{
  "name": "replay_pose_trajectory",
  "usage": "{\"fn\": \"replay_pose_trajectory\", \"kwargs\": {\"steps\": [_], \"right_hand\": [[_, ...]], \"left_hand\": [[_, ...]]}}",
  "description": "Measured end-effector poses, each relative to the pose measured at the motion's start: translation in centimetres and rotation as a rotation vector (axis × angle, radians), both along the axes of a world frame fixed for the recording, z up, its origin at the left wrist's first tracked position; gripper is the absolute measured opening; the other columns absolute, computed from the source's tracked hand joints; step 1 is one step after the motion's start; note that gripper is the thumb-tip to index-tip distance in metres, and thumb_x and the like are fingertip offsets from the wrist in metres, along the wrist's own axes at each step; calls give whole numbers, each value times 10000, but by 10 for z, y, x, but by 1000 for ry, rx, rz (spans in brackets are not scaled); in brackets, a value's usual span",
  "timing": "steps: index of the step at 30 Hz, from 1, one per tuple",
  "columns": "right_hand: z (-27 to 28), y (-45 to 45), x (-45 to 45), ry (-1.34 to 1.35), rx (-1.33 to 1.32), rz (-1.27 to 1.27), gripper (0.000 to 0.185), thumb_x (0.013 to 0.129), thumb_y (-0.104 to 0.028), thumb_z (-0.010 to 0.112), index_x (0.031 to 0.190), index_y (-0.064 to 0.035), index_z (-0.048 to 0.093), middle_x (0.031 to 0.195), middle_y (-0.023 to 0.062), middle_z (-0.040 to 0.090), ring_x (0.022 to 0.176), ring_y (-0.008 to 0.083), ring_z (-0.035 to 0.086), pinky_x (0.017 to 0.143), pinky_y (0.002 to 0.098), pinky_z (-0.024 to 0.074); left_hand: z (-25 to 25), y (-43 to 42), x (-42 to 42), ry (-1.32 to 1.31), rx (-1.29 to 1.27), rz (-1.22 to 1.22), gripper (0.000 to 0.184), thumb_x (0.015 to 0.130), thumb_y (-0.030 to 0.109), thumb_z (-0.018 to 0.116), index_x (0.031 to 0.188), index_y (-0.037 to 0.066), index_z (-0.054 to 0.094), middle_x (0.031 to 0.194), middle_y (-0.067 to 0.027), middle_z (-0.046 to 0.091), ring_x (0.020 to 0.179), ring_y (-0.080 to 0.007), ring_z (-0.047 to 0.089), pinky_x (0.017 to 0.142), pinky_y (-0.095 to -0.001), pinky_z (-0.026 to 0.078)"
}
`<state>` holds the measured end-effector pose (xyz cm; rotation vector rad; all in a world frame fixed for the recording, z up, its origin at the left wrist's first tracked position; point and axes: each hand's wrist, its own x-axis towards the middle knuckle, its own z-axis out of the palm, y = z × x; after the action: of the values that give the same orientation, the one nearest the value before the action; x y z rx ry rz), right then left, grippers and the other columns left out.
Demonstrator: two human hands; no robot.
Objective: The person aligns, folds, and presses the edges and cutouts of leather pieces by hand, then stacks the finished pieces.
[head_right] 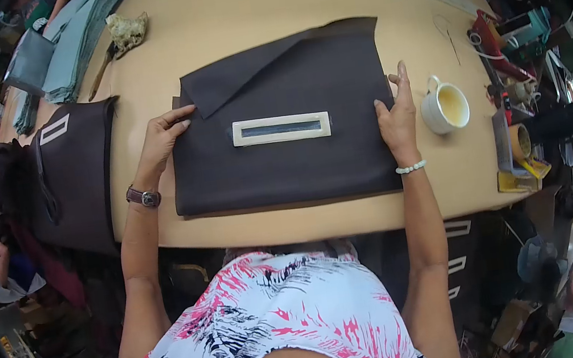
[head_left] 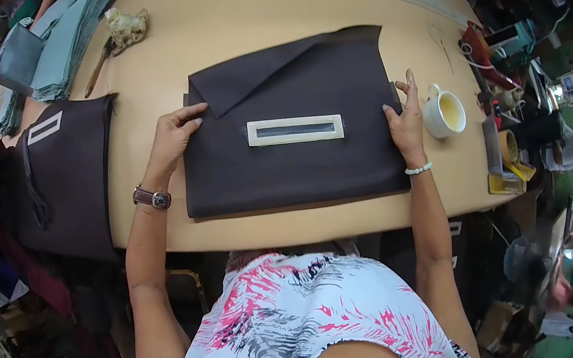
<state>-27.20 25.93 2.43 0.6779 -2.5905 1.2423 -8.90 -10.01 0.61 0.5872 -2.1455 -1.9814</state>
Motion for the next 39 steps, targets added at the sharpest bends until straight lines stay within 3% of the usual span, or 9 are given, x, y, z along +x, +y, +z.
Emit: {"fn": "replay_pose_trajectory", "kwargs": {"steps": [3,9,18,23,26,31,35,36,39], "right_hand": [[-6,-14,-27,124,-71,-36,777,731,79,584,1405,-4,205,1248,204,459,1183,314,440,1010,366,338],[-12,-45,-93,189,-72,-54,781,733,93,576,1410,-18,203,1260,198,444,1176,306,445,1004,360,348],[-14,-80,-136,131,61,-65,820,730,86,597,1419,-54,176,1239,210,439,1141,339,459,905,372,426],[-22,-80,-141,170,87,-108,825,727,67,625,1419,-68,196,1205,207,480,1066,333,509,826,374,463],[-4,-84,-130,-57,77,-134,790,737,81,590,1408,-42,190,1272,232,402,1154,357,455,923,380,427],[-13,-82,-139,2,67,-113,784,737,62,602,1402,-36,198,1285,251,375,1148,379,453,930,392,423],[-7,-84,-127,159,196,-157,793,731,56,616,1399,-22,196,1283,266,361,1160,399,432,966,392,393],[-6,-82,-121,341,167,-109,735,789,-65,618,1396,-10,208,1311,261,354,1180,414,402,1000,456,327],[23,-79,-51,460,328,-22,672,859,-247,560,1393,-7,231,1363,224,350,1226,414,357,1027,520,238]], "left_hand": [[3,-16,-22,16,26,-12,296,827,-32,513,1105,-23,614,1010,-82,635,855,-96,586,779,-213,477],[-10,-43,-79,199,-241,45,306,834,13,529,1130,-25,596,1002,-82,648,884,-104,586,809,-237,469],[-11,-61,-117,85,-606,153,308,785,40,577,1088,7,622,1040,-207,630,952,-288,627,846,-317,471],[-11,-63,-127,59,-723,199,293,775,62,601,1062,17,635,1014,-206,634,941,-302,624,834,-335,477],[-8,-62,-129,59,-740,198,288,770,63,604,1052,11,636,1007,-198,637,931,-308,622,827,-339,479],[-8,-63,-132,53,-832,177,298,765,61,604,1056,1,625,1039,-197,618,954,-325,598,851,-354,463],[-9,-52,-119,162,-1140,226,399,764,101,629,1146,10,559,1183,-192,535,1094,-344,507,910,-388,418],[9,-39,-112,180,-1265,237,436,765,122,640,1173,11,533,1221,-193,505,1134,-353,472,927,-402,403],[47,21,-64,243,-1284,-44,505,804,196,633,1237,-11,478,1304,-211,444,1224,-372,400,992,-418,349]]}}
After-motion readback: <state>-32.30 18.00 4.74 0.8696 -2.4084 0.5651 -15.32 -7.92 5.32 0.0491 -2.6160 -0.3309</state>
